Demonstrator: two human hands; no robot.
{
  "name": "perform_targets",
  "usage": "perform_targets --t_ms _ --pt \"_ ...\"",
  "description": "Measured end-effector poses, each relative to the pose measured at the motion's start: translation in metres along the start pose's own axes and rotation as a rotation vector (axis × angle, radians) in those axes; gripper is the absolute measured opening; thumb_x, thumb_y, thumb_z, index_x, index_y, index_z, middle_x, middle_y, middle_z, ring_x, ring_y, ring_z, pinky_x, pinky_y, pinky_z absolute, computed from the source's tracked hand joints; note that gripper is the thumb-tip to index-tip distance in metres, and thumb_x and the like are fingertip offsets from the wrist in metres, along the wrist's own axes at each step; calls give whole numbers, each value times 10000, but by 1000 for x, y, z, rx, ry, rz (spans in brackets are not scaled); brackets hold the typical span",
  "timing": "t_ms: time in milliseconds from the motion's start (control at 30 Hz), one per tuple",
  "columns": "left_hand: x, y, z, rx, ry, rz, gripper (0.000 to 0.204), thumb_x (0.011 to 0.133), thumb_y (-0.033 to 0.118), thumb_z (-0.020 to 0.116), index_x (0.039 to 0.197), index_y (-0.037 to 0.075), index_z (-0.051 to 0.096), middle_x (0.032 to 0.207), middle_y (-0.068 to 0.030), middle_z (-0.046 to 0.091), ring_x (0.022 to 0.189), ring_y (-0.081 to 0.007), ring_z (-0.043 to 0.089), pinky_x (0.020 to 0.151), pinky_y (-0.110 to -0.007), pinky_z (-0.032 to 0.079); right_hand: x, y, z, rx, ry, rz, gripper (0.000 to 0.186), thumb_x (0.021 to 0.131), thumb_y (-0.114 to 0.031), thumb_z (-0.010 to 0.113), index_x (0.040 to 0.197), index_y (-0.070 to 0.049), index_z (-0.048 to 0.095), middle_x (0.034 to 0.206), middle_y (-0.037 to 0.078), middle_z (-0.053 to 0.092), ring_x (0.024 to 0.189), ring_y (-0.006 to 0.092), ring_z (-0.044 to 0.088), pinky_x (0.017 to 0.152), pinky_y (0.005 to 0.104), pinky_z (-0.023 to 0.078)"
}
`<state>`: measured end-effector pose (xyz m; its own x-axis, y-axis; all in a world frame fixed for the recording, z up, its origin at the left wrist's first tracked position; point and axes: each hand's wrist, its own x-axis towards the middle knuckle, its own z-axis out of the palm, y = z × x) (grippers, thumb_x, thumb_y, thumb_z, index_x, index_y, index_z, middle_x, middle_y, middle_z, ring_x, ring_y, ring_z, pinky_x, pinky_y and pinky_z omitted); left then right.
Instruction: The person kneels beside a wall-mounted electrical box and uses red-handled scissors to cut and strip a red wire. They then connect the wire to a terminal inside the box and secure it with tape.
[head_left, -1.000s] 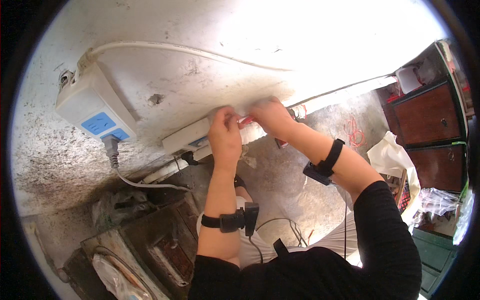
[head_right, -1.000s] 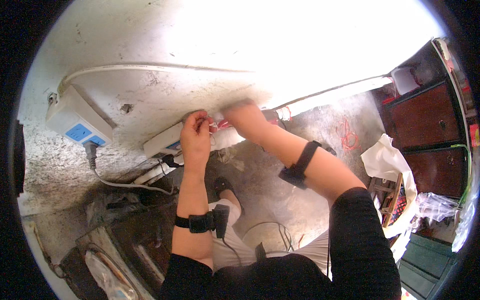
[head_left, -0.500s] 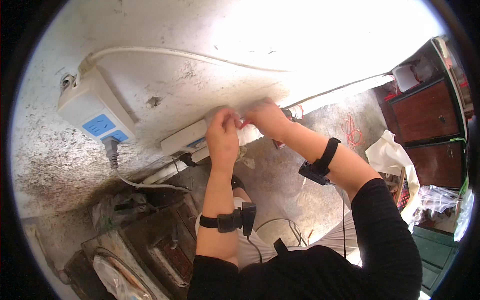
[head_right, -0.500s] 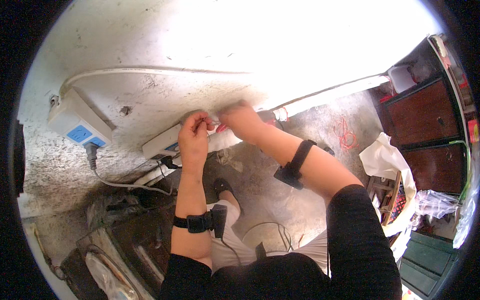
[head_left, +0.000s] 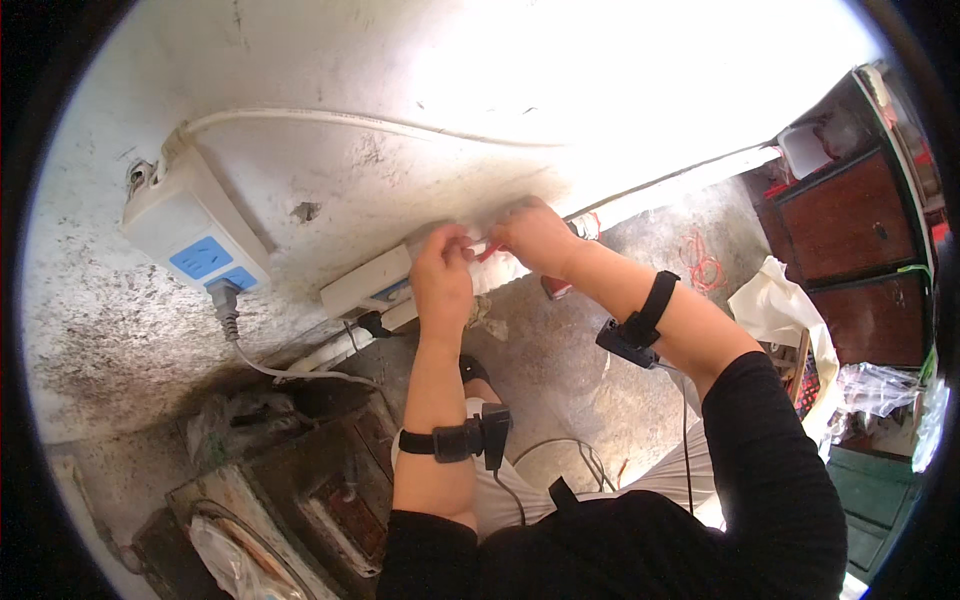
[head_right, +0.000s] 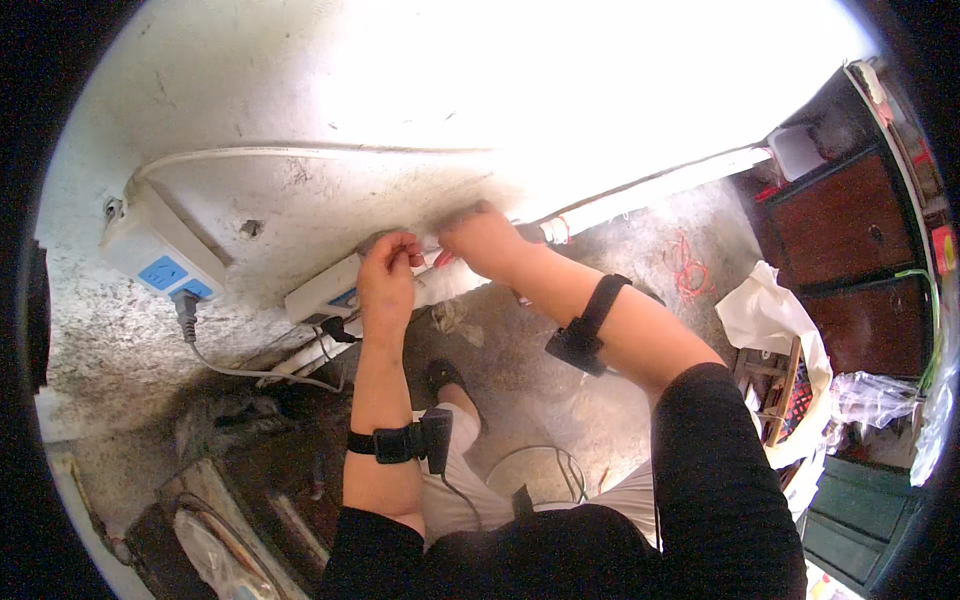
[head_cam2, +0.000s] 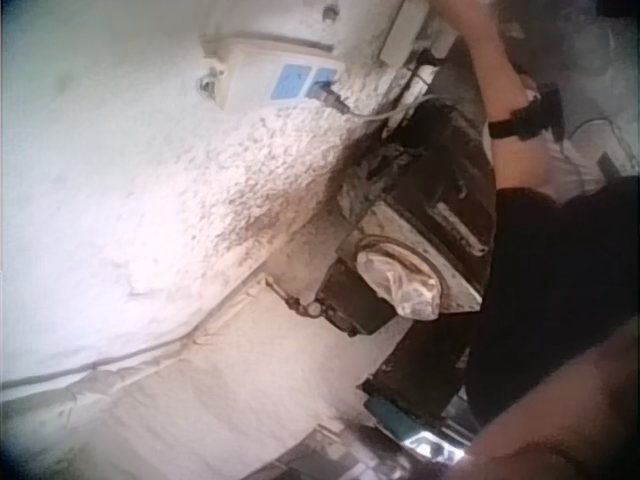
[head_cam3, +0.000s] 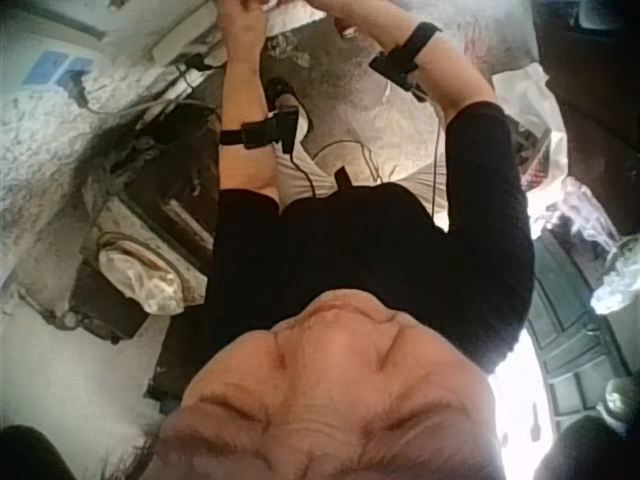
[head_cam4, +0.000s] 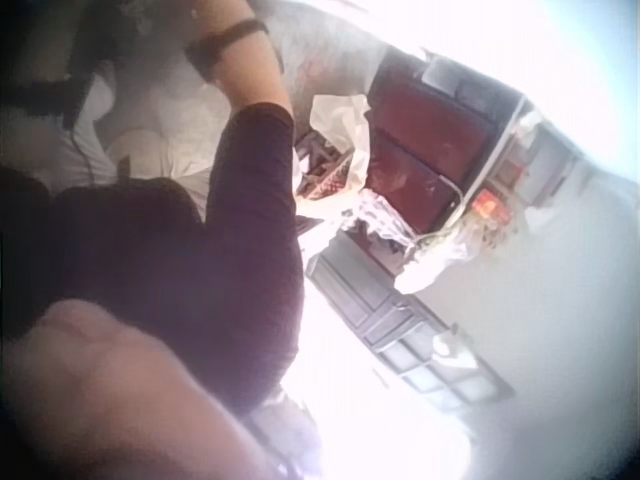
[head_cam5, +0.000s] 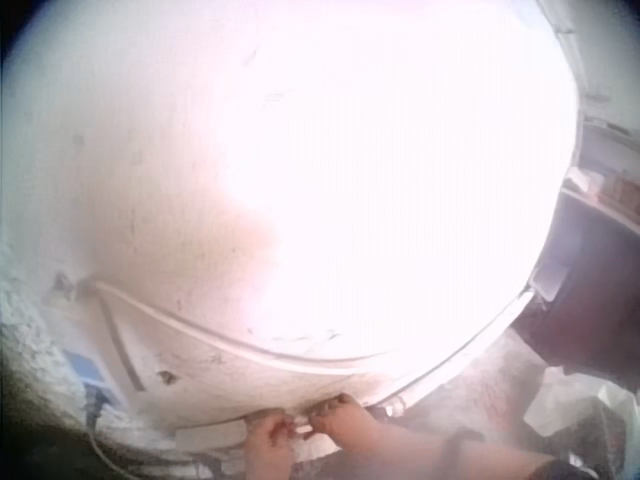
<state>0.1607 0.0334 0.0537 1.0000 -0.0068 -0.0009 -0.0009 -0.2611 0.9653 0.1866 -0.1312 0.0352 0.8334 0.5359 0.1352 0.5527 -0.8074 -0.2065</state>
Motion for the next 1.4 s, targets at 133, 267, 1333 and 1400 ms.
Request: perform_targets --t_ms 133,267,1333,1400 --pt "1 0 0 18 6 17 196 851 -48 435 980 -5 575 828 -62 610 736 -130 577 706 -250 461 -1 6 -18 55 -125 127 149 777 -108 508 870 -129 623 859 56 626 890 238 584 828 388 390" --pt "2 -7 4 -16 2 46 196 851 -52 434 973 -1 578 840 -54 604 738 -128 577 704 -250 460 -6 4 -5 -51 -170 81 166 793 -117 505 919 -116 613 924 56 630 937 217 585 840 389 385" --pt "4 -11 -1 -50 64 55 155 845 22 456 909 1 595 800 -70 607 749 -154 573 706 -264 443 -56 -8 -94 604 -92 396 115 782 -155 588 835 -82 660 784 77 647 770 205 630 674 355 490" --pt "0 -4 -2 -29 40 46 151 847 13 450 903 5 590 794 -54 592 749 -140 552 707 -250 429 -87 -8 -62 517 -225 349 155 769 -176 613 856 -55 657 780 103 655 748 215 635 680 360 490"
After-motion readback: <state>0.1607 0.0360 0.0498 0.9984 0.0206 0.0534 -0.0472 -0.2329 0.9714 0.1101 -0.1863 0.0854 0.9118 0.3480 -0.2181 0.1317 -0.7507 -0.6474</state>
